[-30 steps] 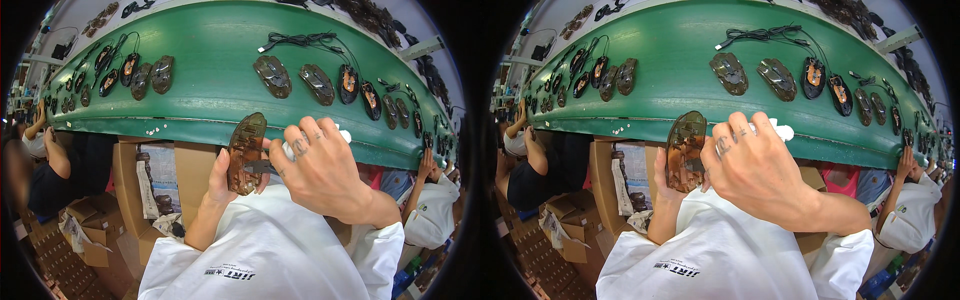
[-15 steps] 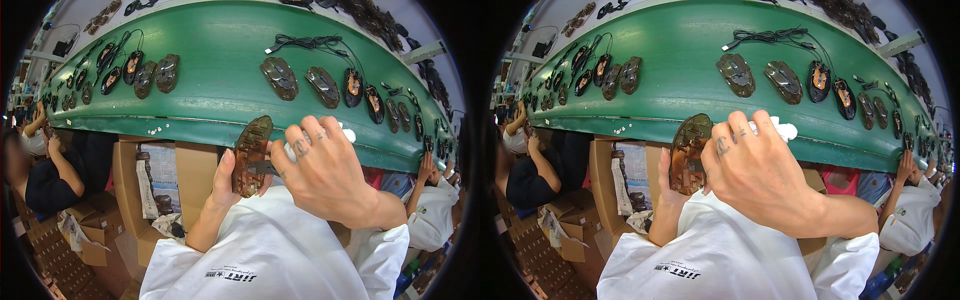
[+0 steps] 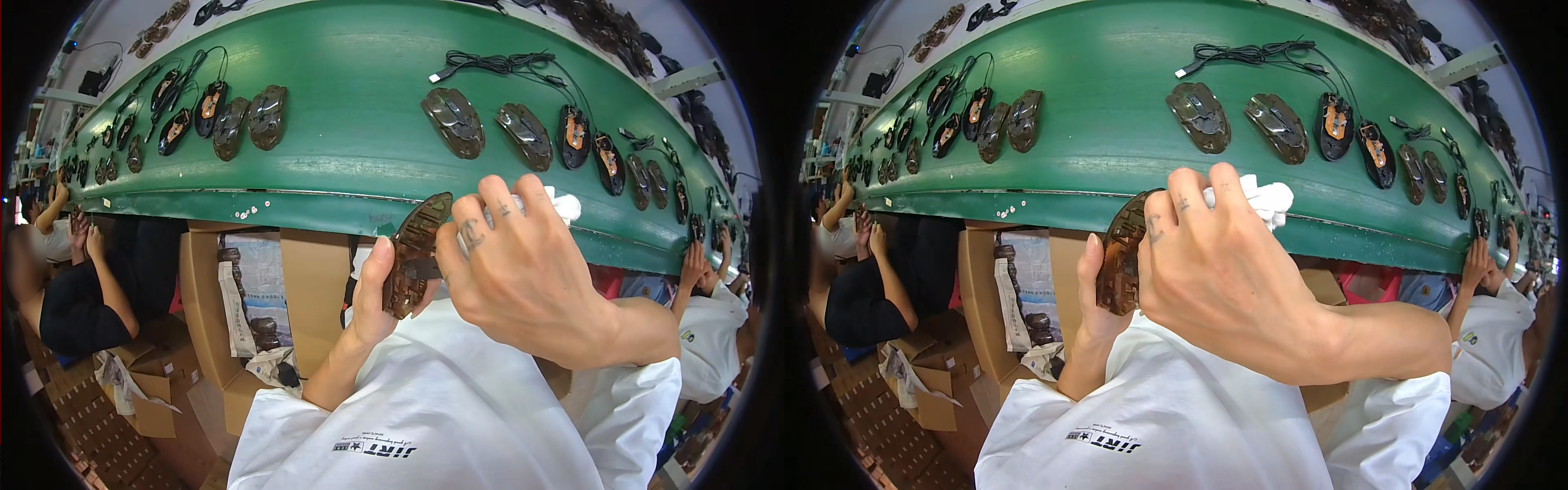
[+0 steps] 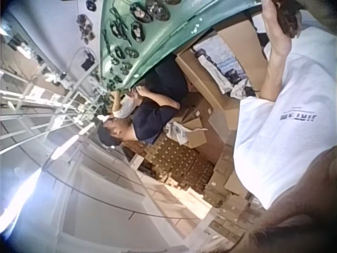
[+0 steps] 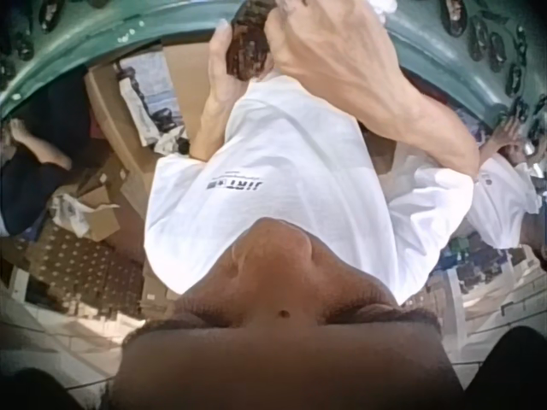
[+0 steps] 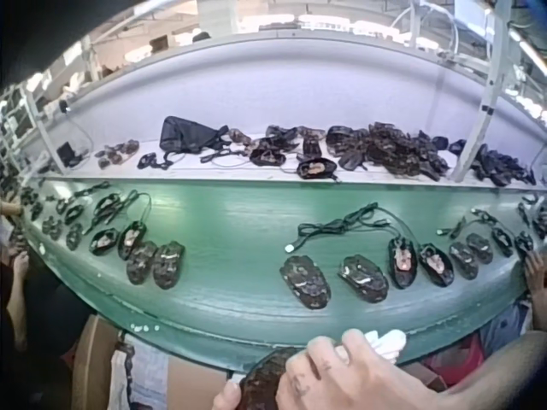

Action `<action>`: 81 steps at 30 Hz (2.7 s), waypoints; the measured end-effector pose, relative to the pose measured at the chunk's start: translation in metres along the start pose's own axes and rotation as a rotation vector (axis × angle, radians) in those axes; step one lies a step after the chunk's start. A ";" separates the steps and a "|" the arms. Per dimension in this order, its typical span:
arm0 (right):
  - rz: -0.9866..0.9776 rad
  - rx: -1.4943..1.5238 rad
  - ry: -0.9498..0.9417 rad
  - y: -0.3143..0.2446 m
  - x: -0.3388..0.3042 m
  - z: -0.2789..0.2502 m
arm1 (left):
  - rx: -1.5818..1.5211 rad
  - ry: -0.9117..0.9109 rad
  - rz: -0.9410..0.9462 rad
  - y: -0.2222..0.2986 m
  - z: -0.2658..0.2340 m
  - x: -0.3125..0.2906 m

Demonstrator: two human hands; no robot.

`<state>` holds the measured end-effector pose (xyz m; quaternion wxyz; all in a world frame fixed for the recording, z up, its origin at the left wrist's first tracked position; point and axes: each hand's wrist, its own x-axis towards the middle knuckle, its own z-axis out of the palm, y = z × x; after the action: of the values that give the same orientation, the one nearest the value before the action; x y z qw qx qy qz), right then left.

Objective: The person is cleaning and inspecting computer mouse top covers on an assembly line.

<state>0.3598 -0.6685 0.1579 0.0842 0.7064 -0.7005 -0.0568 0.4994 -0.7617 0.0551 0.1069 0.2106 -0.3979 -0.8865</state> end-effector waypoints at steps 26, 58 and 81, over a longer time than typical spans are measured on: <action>0.184 0.245 0.166 -0.006 -0.003 0.031 | -0.343 -0.013 0.015 0.001 -0.008 0.010; 0.147 0.268 -0.005 -0.013 0.009 0.036 | -0.154 0.219 -0.035 0.008 -0.005 0.011; 0.207 0.296 0.042 -0.018 0.017 0.040 | -0.271 0.120 -0.067 0.010 -0.025 0.016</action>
<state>0.3699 -0.6869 0.1161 -0.0007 0.6363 -0.7682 0.0705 0.4966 -0.7907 0.0433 0.1284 0.2598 -0.2602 -0.9210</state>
